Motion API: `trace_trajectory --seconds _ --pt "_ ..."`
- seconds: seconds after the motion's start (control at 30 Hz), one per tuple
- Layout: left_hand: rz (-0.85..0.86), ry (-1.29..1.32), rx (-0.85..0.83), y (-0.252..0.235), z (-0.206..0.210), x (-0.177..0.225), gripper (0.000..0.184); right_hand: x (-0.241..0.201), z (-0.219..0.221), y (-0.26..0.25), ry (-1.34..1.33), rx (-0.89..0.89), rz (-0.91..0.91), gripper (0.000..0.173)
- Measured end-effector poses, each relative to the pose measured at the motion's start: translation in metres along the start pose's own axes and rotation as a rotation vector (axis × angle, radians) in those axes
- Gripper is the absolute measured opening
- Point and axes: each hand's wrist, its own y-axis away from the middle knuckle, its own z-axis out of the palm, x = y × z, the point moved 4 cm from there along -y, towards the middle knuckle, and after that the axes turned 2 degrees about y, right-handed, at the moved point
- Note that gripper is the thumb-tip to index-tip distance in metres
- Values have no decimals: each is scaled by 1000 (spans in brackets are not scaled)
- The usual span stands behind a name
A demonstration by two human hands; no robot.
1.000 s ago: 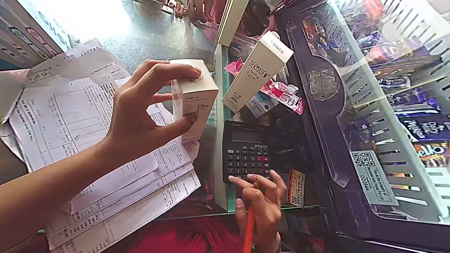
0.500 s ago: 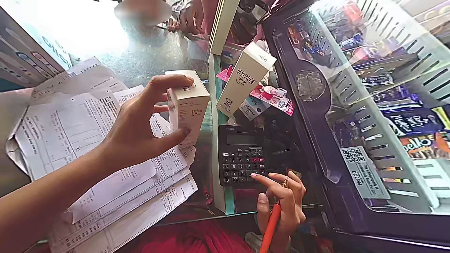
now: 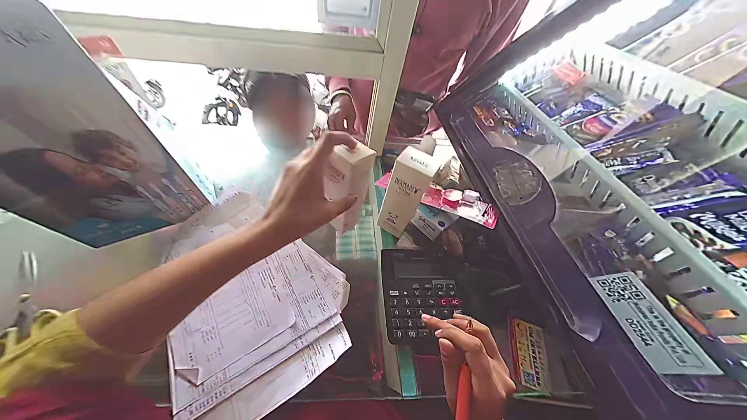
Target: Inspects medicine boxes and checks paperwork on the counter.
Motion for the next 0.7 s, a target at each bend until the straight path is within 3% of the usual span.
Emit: trace_trajectory --seconds 0.17,0.4,0.53,0.7 --pt "-13 27 20 -22 43 -28 66 -1 0 0 -2 -10 32 25" --pt "-89 96 69 -36 73 -25 69 -1 -2 0 8 -5 46 24" --pt "-57 92 17 -32 71 -20 66 -1 -1 0 12 -1 36 25" --pt "19 -6 37 -2 33 -17 61 -1 -1 0 28 28 47 24"
